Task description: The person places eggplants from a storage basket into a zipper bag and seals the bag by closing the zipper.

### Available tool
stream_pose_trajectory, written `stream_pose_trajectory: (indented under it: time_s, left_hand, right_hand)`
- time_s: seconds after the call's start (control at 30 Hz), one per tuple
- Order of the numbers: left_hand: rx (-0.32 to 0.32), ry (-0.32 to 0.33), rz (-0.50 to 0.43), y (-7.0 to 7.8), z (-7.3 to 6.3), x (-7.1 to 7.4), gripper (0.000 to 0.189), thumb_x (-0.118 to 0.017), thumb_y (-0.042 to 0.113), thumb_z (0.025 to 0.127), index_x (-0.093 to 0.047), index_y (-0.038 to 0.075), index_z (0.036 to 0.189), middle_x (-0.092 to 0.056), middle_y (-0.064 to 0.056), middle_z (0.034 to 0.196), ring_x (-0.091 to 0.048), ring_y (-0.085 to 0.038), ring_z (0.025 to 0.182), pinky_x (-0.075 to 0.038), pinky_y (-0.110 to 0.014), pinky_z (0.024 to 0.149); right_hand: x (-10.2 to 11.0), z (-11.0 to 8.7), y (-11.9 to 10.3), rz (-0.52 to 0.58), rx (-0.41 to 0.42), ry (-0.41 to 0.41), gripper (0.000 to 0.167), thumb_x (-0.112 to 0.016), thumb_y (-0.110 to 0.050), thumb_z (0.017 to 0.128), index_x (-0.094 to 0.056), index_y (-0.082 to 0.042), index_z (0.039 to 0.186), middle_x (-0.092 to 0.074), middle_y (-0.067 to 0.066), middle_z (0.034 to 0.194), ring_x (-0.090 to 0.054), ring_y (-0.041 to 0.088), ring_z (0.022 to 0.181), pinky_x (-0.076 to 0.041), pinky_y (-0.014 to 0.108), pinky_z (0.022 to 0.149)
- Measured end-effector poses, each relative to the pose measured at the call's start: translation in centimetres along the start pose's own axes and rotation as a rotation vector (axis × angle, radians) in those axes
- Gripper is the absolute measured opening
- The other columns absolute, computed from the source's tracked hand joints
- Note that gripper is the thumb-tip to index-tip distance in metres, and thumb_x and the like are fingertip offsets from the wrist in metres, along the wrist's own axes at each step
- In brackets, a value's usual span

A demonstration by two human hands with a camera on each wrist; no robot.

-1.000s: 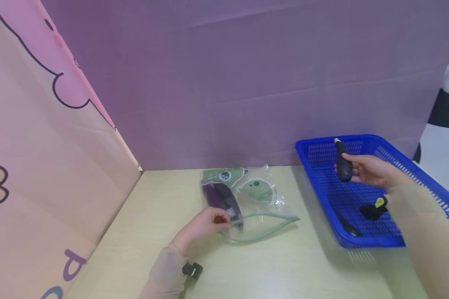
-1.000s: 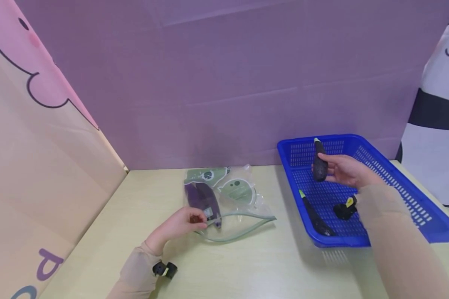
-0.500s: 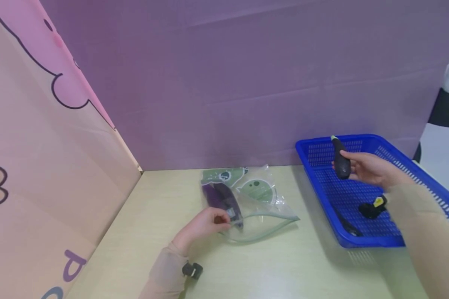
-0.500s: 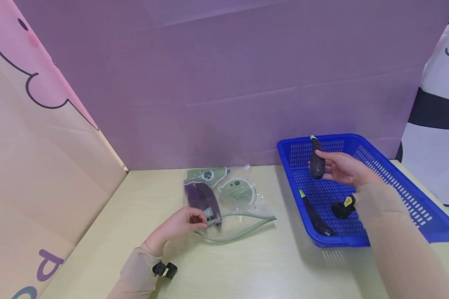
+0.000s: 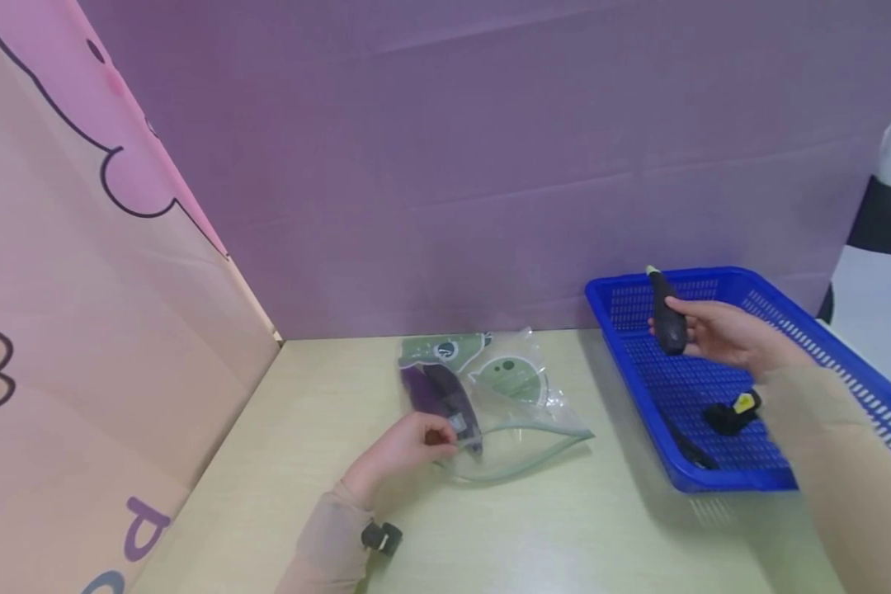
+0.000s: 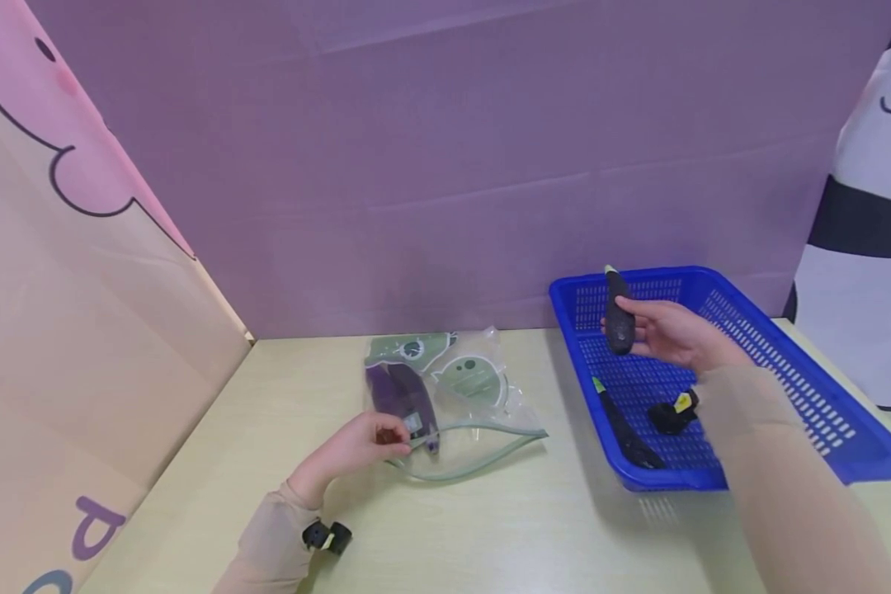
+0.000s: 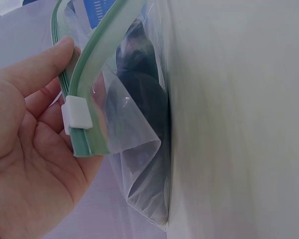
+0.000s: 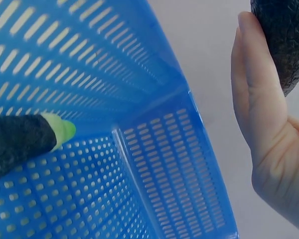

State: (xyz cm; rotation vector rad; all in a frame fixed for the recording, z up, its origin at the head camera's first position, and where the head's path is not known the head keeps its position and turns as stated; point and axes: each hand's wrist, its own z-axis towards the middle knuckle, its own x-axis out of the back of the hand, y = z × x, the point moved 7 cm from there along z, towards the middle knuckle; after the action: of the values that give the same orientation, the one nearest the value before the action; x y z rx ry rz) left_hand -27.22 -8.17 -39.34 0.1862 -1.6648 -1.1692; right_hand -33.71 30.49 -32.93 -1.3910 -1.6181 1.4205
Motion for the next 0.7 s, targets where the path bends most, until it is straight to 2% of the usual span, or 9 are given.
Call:
stream_pose_trajectory:
  time_s: [0.17, 0.47, 0.5, 0.57, 0.63, 0.7]
  left_hand:
    - [0.004, 0.000, 0.000, -0.2, 0.0, 0.0, 0.003, -0.065, 0.008, 0.087, -0.067, 0.005, 0.088, -0.066, -0.002, 0.083, -0.057, -0.006, 0.075, -0.050, -0.019, 0.070]
    - [-0.001, -0.005, -0.007, -0.3, 0.1, -0.1, 0.004, -0.065, 0.008, 0.087, -0.067, 0.005, 0.087, -0.066, -0.003, 0.083, -0.057, -0.006, 0.074, -0.050, -0.019, 0.070]
    - [-0.001, -0.005, -0.009, -0.3, 0.2, -0.1, 0.004, -0.065, 0.007, 0.087, -0.067, 0.005, 0.087, -0.066, -0.003, 0.083, -0.057, -0.006, 0.074, -0.050, -0.019, 0.070]
    - [0.000, -0.007, -0.012, -0.4, 0.2, -0.1, 0.004, -0.065, 0.007, 0.087, -0.067, 0.005, 0.088, -0.066, -0.003, 0.083, -0.057, -0.005, 0.074, -0.050, -0.019, 0.070]
    - [0.002, -0.007, -0.016, -0.4, 0.2, -0.1, 0.004, -0.065, 0.007, 0.087, -0.067, 0.004, 0.088, -0.066, -0.003, 0.083, -0.057, -0.006, 0.074, -0.050, -0.019, 0.070]
    - [0.004, -0.006, -0.017, -0.4, 0.2, -0.1, 0.004, -0.065, 0.007, 0.087, -0.067, 0.004, 0.088, -0.066, -0.003, 0.083, -0.057, -0.006, 0.074, -0.050, -0.019, 0.070]
  right_hand:
    - [-0.8, 0.1, -0.2, -0.025, 0.019, -0.025, 0.074, -0.035, -0.026, 0.102, 0.020, -0.001, 0.145, -0.067, -0.003, 0.097, -0.066, 0.008, 0.089, -0.055, 0.026, 0.077]
    - [-2.0, 0.0, -0.5, -0.005, 0.060, -0.064, 0.071, -0.034, -0.023, 0.103, 0.016, 0.003, 0.145, -0.067, 0.001, 0.099, -0.067, 0.011, 0.091, -0.056, 0.027, 0.076]
    - [-2.1, 0.0, -0.5, 0.002, 0.064, -0.066, 0.066, -0.034, -0.023, 0.103, 0.008, 0.002, 0.147, -0.068, 0.002, 0.099, -0.067, 0.012, 0.091, -0.056, 0.027, 0.076]
    - [-2.4, 0.0, -0.6, 0.019, 0.074, -0.076, 0.048, -0.035, -0.021, 0.103, -0.019, -0.004, 0.144, -0.068, 0.004, 0.100, -0.067, 0.014, 0.091, -0.056, 0.028, 0.075]
    - [-2.8, -0.1, -0.6, 0.037, 0.086, -0.110, 0.030, -0.035, -0.020, 0.103, -0.045, -0.010, 0.129, -0.068, 0.006, 0.100, -0.067, 0.014, 0.092, -0.057, 0.029, 0.076]
    - [-3.5, -0.2, -0.8, 0.059, 0.098, -0.165, 0.027, -0.034, -0.018, 0.103, -0.060, -0.014, 0.109, -0.069, 0.006, 0.101, -0.068, 0.015, 0.093, -0.057, 0.029, 0.076]
